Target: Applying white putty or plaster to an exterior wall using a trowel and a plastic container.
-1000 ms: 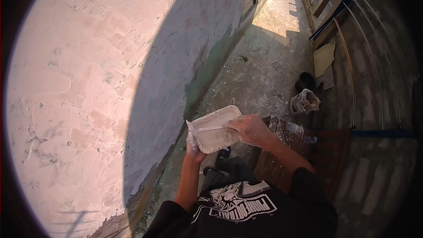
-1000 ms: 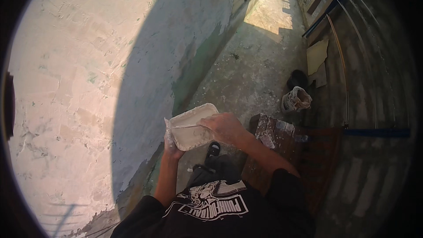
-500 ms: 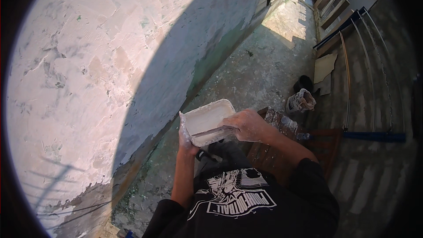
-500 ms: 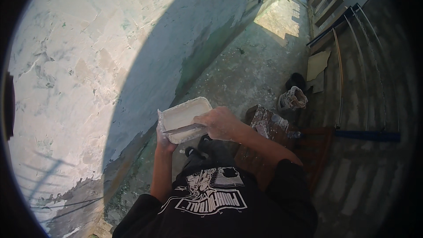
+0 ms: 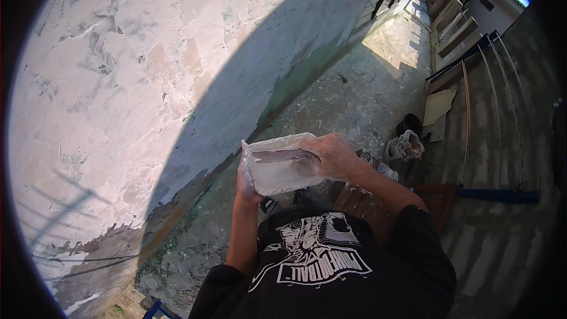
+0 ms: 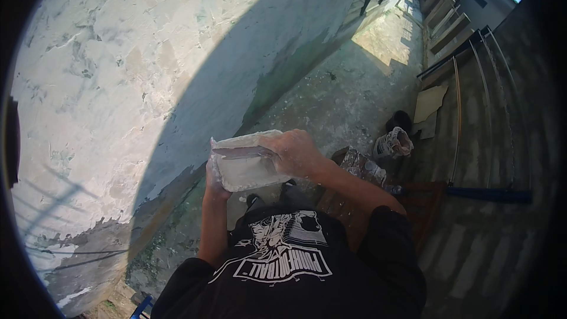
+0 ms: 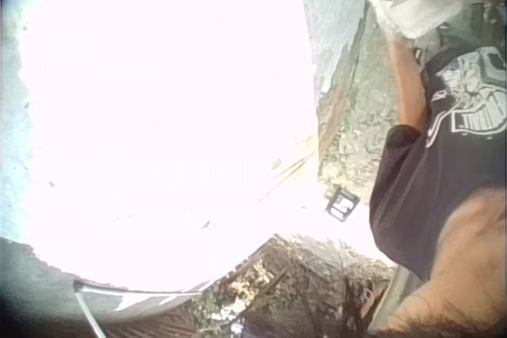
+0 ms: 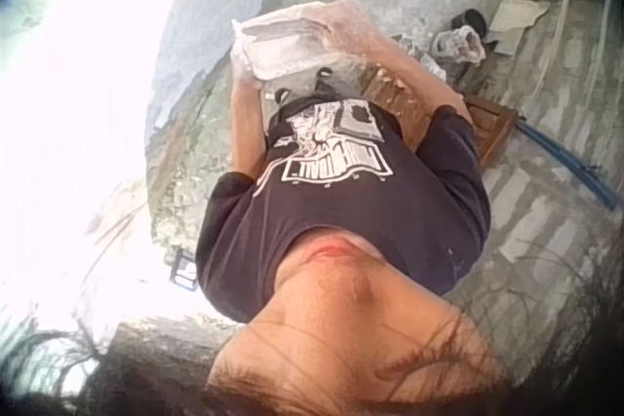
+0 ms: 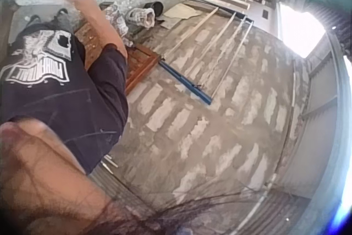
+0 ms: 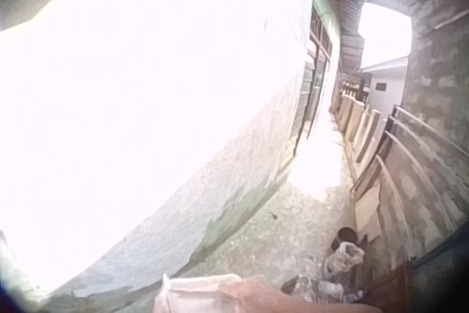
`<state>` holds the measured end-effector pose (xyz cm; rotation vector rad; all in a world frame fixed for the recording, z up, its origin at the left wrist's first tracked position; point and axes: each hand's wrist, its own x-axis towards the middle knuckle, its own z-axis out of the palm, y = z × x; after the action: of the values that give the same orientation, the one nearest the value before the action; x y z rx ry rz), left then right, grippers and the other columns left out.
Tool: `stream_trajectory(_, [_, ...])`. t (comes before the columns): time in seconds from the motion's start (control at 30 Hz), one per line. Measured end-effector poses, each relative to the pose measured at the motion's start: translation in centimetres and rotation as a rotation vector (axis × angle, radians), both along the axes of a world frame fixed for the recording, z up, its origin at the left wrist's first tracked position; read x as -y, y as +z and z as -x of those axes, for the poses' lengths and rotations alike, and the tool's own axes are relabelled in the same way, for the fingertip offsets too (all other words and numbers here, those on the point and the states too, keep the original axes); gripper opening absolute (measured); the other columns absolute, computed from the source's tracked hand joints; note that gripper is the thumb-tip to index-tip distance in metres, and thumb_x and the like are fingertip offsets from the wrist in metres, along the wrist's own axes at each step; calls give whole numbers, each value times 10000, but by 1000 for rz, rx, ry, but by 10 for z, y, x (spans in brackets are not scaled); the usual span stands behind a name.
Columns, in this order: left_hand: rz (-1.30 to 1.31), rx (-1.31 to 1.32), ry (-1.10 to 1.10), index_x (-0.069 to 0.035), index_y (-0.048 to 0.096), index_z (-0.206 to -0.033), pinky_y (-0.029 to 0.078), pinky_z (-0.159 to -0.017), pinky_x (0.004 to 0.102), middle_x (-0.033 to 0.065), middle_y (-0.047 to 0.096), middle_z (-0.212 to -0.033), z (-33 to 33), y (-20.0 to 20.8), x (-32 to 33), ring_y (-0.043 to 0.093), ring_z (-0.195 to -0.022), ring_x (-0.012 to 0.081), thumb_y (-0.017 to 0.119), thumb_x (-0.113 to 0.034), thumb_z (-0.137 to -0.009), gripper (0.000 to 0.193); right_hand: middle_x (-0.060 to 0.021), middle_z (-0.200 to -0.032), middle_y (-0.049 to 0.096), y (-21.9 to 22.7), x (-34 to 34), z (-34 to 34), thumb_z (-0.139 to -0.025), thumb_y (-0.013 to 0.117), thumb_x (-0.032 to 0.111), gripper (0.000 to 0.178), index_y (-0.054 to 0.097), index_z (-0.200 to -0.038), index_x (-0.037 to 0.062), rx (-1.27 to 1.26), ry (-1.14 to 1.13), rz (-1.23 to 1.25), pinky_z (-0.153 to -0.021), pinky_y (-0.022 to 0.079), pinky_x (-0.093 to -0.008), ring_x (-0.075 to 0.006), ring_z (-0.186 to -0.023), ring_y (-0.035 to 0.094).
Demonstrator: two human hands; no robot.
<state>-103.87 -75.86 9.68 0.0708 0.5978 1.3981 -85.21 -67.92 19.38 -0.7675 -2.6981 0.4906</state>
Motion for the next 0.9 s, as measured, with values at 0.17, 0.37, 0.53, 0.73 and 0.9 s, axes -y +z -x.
stream_trajectory(0.17, [17, 2, -4, 23, 484, -1211, 465, -911, 424, 189, 559, -1170, -2, -1, -4, 569, -1040, 310, 355, -582, -909, 688, -84, -818, 649, -7, 5, 10, -668, 607, 88, 275, 595, -942, 110, 56, 59, -179, -595, 514, -383, -275, -717, 649])
stream_trajectory(0.37, [-17, 97, 42, 21, 489, -1201, 465, -909, 424, 182, 562, -1170, 2, -8, -8, 570, -1040, 310, 352, -570, -916, 670, -56, -751, 634, -6, 16, 10, -617, 629, 40, 339, 599, -948, 108, 159, 110, -114, -590, 510, -365, -246, -691, 645])
stream_trajectory(0.53, [10, 112, 105, 11, 496, -1191, 464, -911, 419, 172, 565, -1164, 14, -8, -6, 573, -1032, 306, 347, -560, -922, 649, -82, -722, 634, 12, 8, 12, -641, 620, 71, 258, 580, -895, 98, 39, 82, -5, -551, 495, -404, -290, -633, 633])
stream_trajectory(0.73, [33, 98, 110, 8, 501, -1183, 475, -891, 414, 166, 571, -1151, 22, -9, 2, 578, -1019, 287, 352, -562, -921, 645, -82, -733, 638, 3, 12, 27, -635, 616, 67, 272, 582, -903, 99, 158, 127, 46, -560, 497, -422, -307, -643, 630])
stream_trajectory(0.9, [79, 105, 83, 21, 495, -1187, 484, -875, 408, 176, 570, -1146, 27, -7, 11, 582, -1013, 277, 354, -587, -909, 684, -85, -760, 646, -4, 9, 39, -641, 615, 68, 272, 583, -909, 100, 150, 85, 7, -553, 501, -399, -298, -662, 635])
